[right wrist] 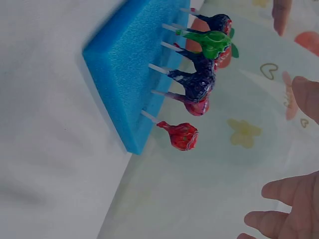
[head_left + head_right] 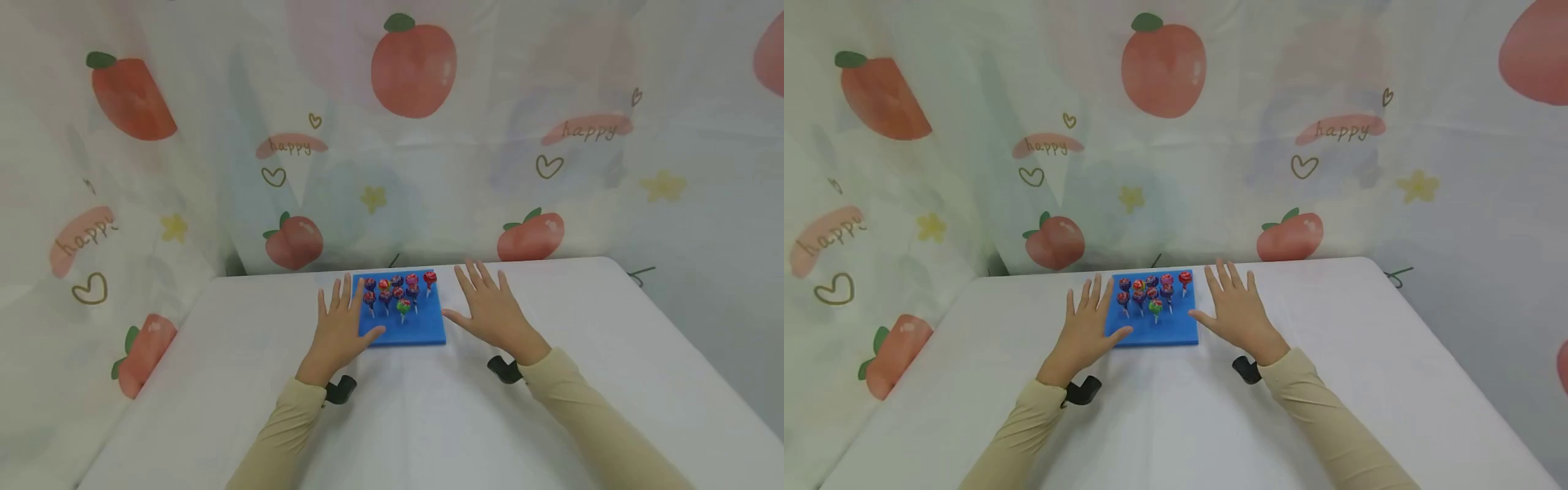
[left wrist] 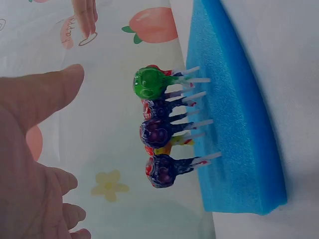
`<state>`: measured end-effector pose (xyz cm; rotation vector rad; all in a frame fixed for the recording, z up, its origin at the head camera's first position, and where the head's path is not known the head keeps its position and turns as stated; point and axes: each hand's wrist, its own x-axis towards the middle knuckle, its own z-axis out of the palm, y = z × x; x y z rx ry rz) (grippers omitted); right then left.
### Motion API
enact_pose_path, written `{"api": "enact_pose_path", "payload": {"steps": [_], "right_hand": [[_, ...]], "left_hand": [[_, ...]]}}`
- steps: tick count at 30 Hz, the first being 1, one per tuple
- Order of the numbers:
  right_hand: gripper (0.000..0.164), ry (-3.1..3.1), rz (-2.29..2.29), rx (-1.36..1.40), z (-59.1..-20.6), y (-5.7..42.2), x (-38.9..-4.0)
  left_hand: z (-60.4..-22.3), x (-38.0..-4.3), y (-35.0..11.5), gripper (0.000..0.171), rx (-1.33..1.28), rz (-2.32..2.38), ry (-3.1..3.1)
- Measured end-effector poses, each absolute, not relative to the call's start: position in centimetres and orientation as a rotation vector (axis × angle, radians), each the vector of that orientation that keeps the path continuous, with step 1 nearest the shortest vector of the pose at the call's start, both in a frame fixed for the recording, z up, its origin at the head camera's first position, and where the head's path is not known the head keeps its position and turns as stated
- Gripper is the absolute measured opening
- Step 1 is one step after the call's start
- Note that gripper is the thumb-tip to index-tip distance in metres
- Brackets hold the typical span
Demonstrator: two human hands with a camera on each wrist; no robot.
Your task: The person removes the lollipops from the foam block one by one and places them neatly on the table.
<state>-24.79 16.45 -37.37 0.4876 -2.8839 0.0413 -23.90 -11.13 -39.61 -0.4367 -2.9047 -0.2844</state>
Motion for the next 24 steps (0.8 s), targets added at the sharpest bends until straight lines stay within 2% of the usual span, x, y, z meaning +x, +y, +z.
{"api": "enact_pose_path", "payload": {"steps": [24], "right_hand": [[0.072, -2.746, 0.28, 0.735, -38.8, 15.9, -24.8]], "left_hand": [[-41.2, -25.6, -13.5, 0.095, -0.466, -0.322, -2.905]]}}
